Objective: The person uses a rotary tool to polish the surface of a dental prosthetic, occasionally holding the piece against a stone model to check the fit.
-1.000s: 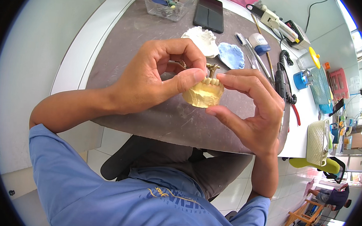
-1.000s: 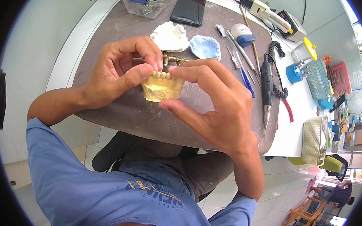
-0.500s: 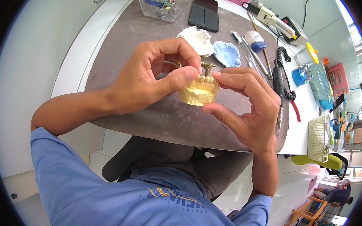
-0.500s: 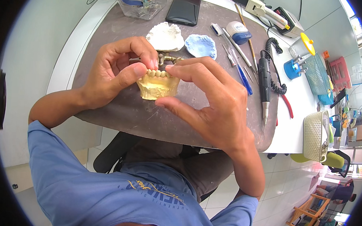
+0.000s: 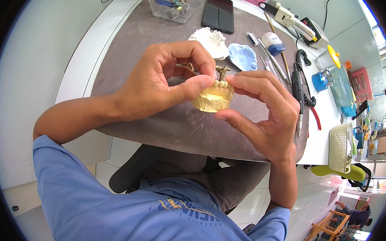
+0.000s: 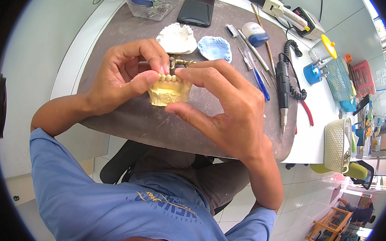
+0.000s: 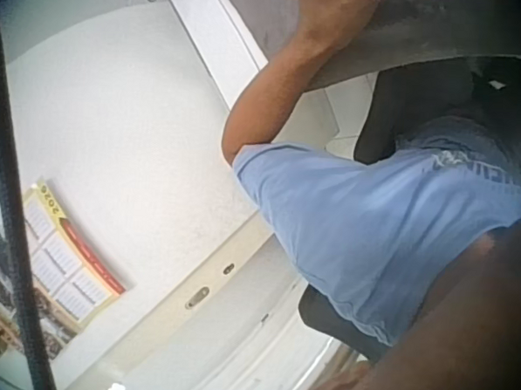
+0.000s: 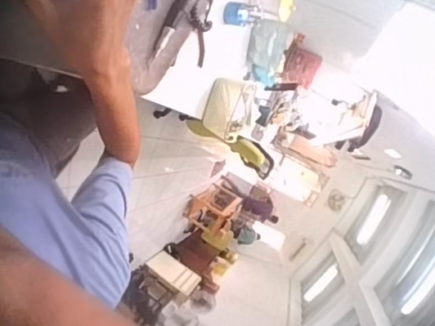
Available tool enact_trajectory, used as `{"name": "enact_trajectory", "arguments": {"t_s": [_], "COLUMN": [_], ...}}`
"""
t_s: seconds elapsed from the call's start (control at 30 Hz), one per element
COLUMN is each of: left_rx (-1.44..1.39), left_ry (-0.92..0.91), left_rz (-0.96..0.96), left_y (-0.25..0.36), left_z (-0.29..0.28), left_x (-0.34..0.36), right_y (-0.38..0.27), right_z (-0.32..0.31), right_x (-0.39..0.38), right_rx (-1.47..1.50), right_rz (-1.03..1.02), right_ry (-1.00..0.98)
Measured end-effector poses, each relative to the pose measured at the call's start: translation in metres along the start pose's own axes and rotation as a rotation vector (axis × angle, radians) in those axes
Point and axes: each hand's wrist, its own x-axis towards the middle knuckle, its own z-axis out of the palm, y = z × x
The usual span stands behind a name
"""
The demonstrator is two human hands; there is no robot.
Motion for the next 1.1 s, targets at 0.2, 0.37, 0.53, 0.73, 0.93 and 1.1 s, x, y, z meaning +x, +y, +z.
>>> {"name": "enact_trajectory", "arguments": {"t_s": [0.2, 0.37, 0.53, 0.73, 0.93, 1.1], "left_rx": [-0.013, -0.054, 0.02, -0.107, -0.047, 0.032], "left_ry": [0.006, 0.012, -0.014, 0.014, -0.023, -0.033], "left_rz": [-0.03, -0.038, 0.006, -0.055, -0.059, 0.066], "left_y": [0.0014, 0.0004, 0.0012, 0.0029, 0.0013, -0.0007], "left_z": [0.0011, 0.002, 0.0005, 0.0009, -0.0022, -0.0033], "left_x": [-0.0001, -0.0008, -0.0009, -0.0012, -0.0023, -0.0037], "right_y": [0.0017, -0.0001, 0.0019, 0.0018, 0.0015, -0.0011], "right_z": [-0.0016, -0.0001, -0.0001, -0.0011, -0.0009, 0.006], "right_x": [0.0001, -0.001, -0.0005, -0.0007, -0.0002, -0.0025], "right_rx": [-0.043, -0.04, -0.048, -0.066, -0.061, 0.05], "right_rz": [-0.039, -0.022, -0.039, -0.04, -0.042, 0.042], "right_ry": [-0.006, 0.0, -0.001, -0.006, -0.024, 0.053]}}
